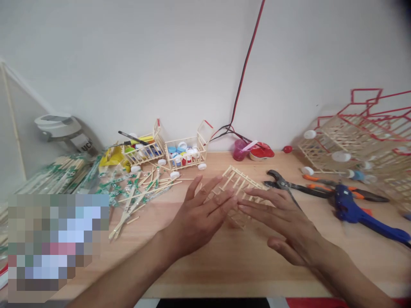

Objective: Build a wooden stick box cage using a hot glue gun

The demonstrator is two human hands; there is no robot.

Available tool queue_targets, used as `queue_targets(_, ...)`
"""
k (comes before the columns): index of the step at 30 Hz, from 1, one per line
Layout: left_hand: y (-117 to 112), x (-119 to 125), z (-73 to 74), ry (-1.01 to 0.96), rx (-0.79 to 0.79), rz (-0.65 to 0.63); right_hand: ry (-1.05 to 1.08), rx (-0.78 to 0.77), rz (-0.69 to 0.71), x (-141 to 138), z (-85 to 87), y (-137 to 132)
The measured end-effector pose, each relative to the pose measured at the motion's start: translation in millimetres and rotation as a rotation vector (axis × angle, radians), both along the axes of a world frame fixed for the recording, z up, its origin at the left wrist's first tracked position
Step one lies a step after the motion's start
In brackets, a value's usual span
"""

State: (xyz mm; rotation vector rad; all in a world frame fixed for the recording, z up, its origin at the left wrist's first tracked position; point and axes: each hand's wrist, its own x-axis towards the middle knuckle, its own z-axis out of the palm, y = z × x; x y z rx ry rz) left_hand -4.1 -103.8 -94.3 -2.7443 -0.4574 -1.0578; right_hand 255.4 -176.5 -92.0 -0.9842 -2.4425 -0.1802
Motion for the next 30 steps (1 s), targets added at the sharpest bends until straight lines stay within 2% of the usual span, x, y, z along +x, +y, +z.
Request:
queue_targets(17, 1, 2, 0.1, 0.009, -0.036, 0.022, 0.013, -0.037, -0.001, 0, -11.1, 0)
queue_targets(30, 1, 4, -0.3, -0.005, -0.046, 0.023, 0.067, 0.007, -0.016, 3, -9.5, -8)
